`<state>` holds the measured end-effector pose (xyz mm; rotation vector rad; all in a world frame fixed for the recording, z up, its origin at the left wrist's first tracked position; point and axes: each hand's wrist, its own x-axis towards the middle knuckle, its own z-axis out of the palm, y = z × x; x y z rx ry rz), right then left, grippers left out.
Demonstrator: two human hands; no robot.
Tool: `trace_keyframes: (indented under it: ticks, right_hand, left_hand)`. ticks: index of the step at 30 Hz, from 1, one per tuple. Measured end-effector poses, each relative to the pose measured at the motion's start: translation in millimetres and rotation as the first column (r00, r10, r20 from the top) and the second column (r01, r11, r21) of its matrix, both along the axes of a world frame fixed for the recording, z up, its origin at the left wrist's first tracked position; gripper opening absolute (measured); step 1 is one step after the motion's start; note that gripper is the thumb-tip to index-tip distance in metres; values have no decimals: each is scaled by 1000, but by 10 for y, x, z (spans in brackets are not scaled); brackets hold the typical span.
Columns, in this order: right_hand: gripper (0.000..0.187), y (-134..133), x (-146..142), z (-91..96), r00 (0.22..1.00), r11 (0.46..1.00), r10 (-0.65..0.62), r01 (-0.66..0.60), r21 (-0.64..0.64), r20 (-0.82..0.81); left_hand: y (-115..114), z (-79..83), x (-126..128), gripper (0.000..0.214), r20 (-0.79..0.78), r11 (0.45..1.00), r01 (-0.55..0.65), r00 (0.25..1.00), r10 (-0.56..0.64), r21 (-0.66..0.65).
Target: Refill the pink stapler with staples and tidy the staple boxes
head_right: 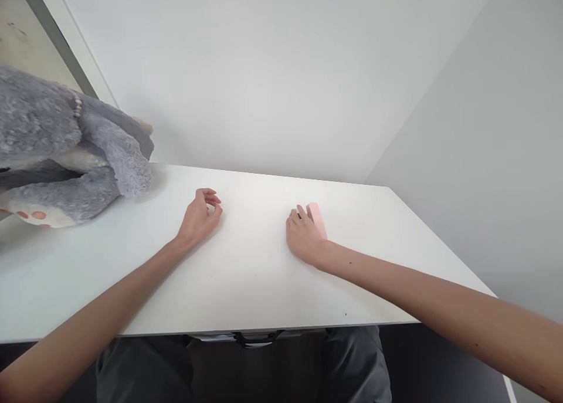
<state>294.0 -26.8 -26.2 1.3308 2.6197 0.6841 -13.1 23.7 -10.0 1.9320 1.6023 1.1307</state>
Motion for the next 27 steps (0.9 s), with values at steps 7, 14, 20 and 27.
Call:
trace_keyframes:
  ticks: [7, 14, 20, 27]
  right_hand:
    - [51, 31, 624, 37, 999, 1000, -27, 27, -15, 34]
    - [50, 66, 1134, 35, 997, 998, -65, 65, -12, 45]
    - [48, -60, 1256, 44, 995, 997, -72, 71, 20, 66]
    - [43, -202, 1196, 126, 996, 996, -85, 85, 19, -2]
  left_hand:
    - [26, -20, -12, 36, -7, 1000, -10, 1000, 10, 2]
    - [47, -42, -28, 36, -6, 1000, -2, 1000, 3, 16]
    - [63, -51, -33, 35, -8, 1000, 1, 1000, 0, 21]
    - [72, -51, -34, 34, -20, 1000, 3, 1000, -3, 22]
